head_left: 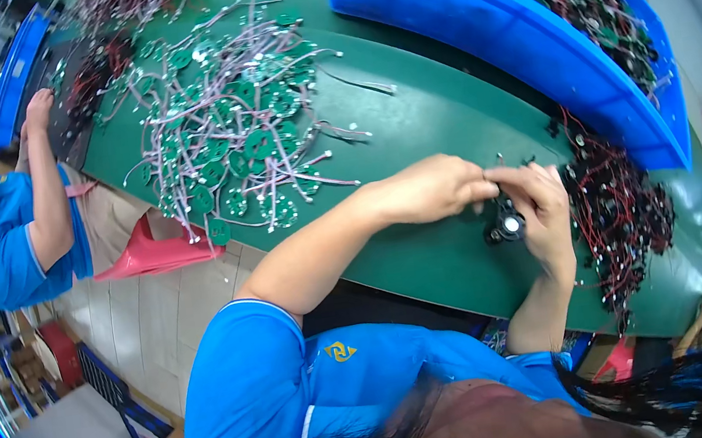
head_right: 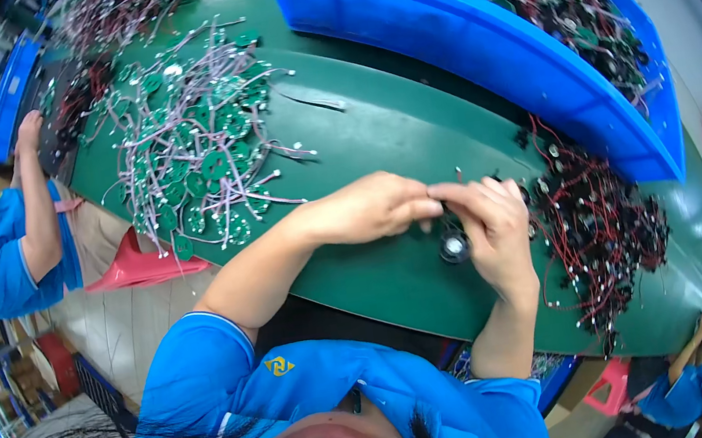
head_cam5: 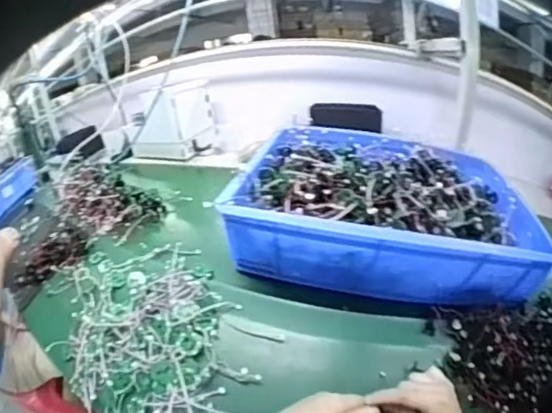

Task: Manually assembling small electronic components by connecting wires to circuit boards and housing units.

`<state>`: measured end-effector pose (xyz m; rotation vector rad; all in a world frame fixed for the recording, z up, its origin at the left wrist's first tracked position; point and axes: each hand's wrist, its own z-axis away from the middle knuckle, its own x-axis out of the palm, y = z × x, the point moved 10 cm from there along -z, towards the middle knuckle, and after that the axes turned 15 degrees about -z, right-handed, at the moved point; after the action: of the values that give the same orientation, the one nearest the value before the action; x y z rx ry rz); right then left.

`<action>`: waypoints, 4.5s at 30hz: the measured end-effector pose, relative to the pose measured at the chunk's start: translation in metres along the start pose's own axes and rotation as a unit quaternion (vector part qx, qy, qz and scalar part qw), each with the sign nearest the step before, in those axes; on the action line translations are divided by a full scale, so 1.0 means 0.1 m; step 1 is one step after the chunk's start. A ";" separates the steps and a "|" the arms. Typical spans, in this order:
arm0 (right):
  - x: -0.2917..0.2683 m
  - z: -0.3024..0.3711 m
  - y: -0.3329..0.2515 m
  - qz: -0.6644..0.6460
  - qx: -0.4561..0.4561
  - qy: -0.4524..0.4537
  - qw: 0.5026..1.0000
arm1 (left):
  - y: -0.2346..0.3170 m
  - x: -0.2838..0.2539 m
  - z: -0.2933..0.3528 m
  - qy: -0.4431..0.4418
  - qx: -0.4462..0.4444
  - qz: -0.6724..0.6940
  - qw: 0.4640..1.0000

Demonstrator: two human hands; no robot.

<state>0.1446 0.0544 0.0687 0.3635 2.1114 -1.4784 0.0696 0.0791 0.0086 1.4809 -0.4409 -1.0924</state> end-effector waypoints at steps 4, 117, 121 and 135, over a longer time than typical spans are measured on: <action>-0.11 0.00 0.19 -0.049 0.067 0.124 0.989 | -0.14 -0.24 -0.02 0.105 -0.021 0.039 0.993; -0.09 -0.05 0.69 -0.421 0.075 0.270 0.863 | -0.43 -0.22 -0.27 0.115 -0.099 0.385 0.910; -0.06 -0.07 0.74 -0.453 0.078 0.269 0.846 | -0.42 -0.29 -0.22 0.113 -0.103 0.376 0.914; -0.25 -0.30 0.56 -0.387 0.020 0.137 0.912 | -0.28 -0.33 -0.27 0.056 -0.102 0.324 0.939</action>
<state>0.1851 0.1043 0.0466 -0.3299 2.6177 -1.9830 0.0670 0.1267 -0.0078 1.0839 -0.6551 -0.5055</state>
